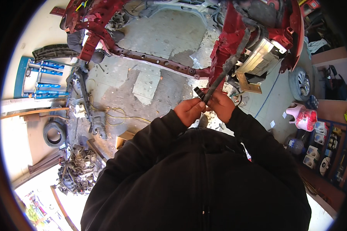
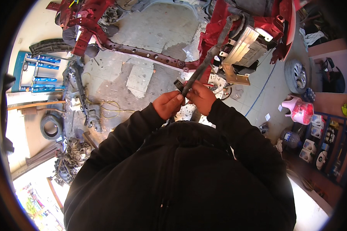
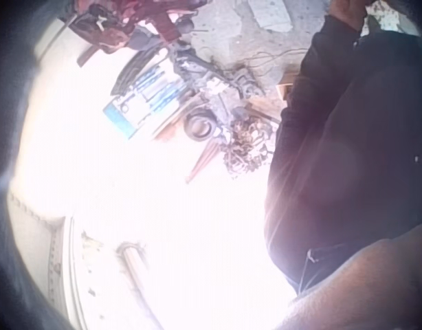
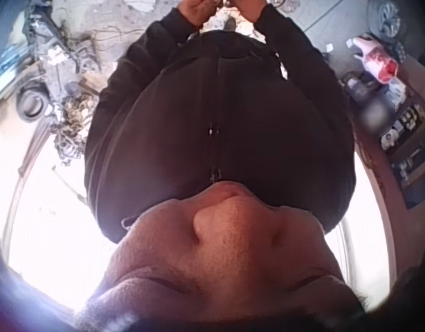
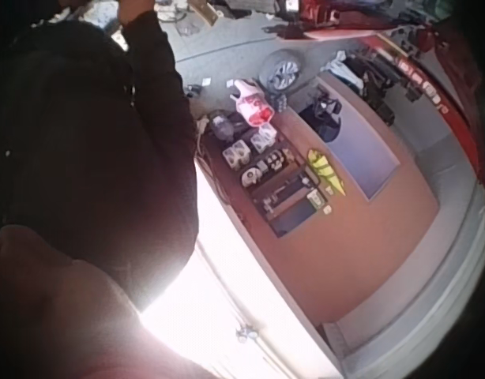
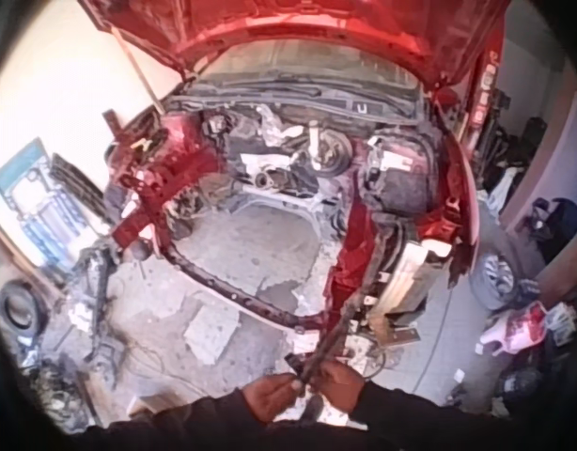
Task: The person strips and twists wires in a harness, then uses pliers to crimp connectors onto the ends. The person continues to strip and twist additional wires along the harness. The work is performed in a cluttered auto repair shop with a red car frame visible.
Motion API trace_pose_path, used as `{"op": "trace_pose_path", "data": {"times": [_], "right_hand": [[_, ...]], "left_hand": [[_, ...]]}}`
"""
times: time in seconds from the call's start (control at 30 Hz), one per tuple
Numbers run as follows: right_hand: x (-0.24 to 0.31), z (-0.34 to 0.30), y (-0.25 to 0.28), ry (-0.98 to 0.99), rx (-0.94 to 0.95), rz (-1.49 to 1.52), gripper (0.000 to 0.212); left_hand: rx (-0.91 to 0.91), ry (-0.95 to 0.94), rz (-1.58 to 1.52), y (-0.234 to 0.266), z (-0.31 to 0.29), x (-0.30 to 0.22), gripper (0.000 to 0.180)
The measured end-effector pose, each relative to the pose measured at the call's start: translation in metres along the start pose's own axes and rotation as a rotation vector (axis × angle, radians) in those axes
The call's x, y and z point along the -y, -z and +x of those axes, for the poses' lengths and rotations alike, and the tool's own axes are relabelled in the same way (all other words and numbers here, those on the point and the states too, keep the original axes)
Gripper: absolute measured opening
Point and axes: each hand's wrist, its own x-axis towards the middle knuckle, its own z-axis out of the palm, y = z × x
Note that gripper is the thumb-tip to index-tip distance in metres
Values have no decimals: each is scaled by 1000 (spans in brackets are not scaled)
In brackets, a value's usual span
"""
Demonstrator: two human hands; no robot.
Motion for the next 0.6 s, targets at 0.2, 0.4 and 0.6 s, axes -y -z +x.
{"op": "trace_pose_path", "data": {"times": [0.2, 0.4, 0.6], "right_hand": [[1, -3, 5, 140, -31, -186, 38], [15, -3, 4, 58, -33, 110, 43], [52, -23, -3, -78, -293, -387, 35]], "left_hand": [[177, 151, -243, 2, -3, -12, 36], [271, 211, -204, 1, 8, -13, 38], [58, 86, 30, 5, 10, 1, 28]]}}
